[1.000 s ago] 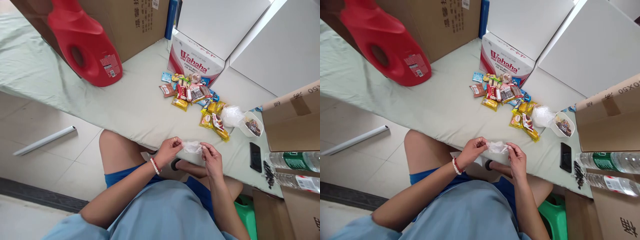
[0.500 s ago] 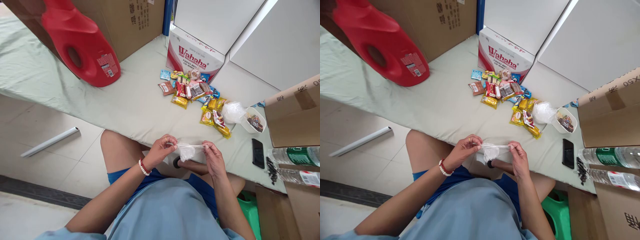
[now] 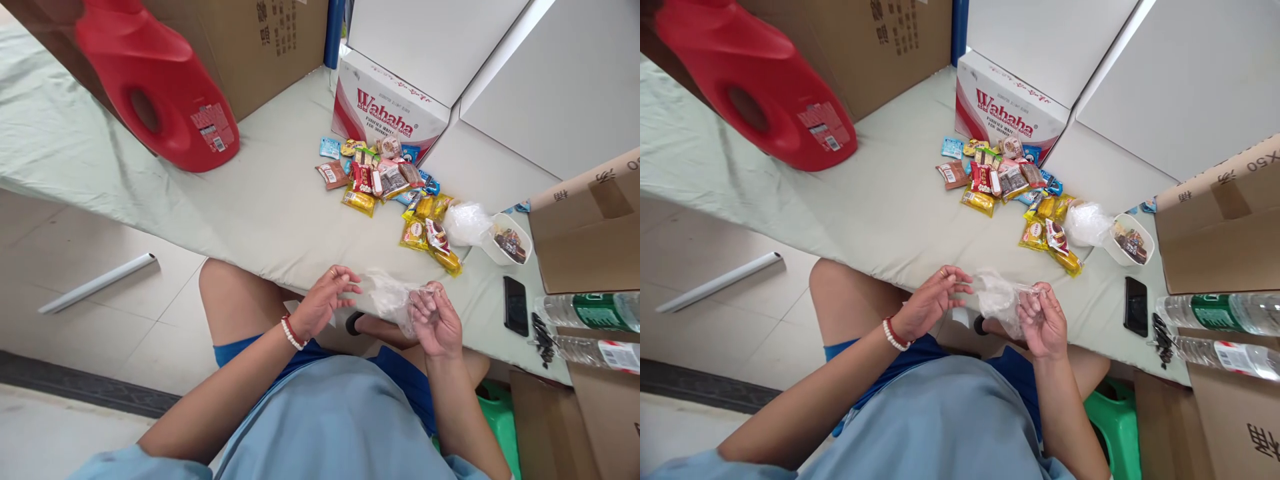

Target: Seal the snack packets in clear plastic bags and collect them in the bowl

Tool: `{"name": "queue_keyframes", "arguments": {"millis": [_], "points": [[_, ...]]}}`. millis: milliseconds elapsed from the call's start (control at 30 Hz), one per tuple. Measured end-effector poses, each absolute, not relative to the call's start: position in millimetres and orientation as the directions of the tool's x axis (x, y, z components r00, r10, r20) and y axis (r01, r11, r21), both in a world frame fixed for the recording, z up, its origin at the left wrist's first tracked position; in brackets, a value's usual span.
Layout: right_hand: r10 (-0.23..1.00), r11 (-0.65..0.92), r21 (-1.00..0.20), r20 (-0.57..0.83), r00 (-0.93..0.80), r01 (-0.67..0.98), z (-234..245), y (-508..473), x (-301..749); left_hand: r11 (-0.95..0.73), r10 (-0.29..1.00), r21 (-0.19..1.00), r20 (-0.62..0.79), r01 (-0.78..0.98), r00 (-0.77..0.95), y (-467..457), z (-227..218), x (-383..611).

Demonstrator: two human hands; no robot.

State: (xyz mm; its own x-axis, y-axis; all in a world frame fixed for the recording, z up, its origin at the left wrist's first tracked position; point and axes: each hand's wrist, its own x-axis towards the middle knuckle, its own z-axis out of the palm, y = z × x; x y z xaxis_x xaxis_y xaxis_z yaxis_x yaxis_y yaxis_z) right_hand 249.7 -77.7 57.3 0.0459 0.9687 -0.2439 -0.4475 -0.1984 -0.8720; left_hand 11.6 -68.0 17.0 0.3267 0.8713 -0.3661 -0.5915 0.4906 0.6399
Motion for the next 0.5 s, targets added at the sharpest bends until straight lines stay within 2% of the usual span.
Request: {"name": "queue_keyframes", "arguments": {"millis": [167,233,267,333,367,433,500], "points": [[0.94,-0.264,-0.735,-0.341,0.005,-0.624,50,-76,237,0.716,0.696,0.434,-0.376,-0.548,0.612,-77,8,46],[0.936,-0.266,-0.736,-0.352,0.016,-0.622,47,-76,238,0.722,0.688,0.434,-0.368,-0.539,0.625,-78,4,55],[0.937,-0.256,-0.754,-0.347,0.035,-0.605,46,-76,241,0.681,0.729,0.475,-0.376,-0.557,0.571,-77,3,56],[0.946,-0.208,-0.807,-0.31,0.097,-0.553,46,-77,250,0.484,0.875,0.65,-0.342,-0.586,0.343,-74,6,50],[0.95,-0.174,-0.836,-0.282,0.136,-0.521,47,-77,255,0.338,0.941,0.759,-0.268,-0.556,0.205,-72,9,43],[0.95,-0.133,-0.882,-0.243,0.194,-0.451,47,-78,263,0.038,0.999,0.924,-0.033,-0.381,0.02,-67,17,26],[0.938,-0.187,-0.915,-0.274,0.212,-0.356,43,-79,267,-0.129,0.992,0.977,0.128,-0.169,-0.021,-63,24,9]]}}
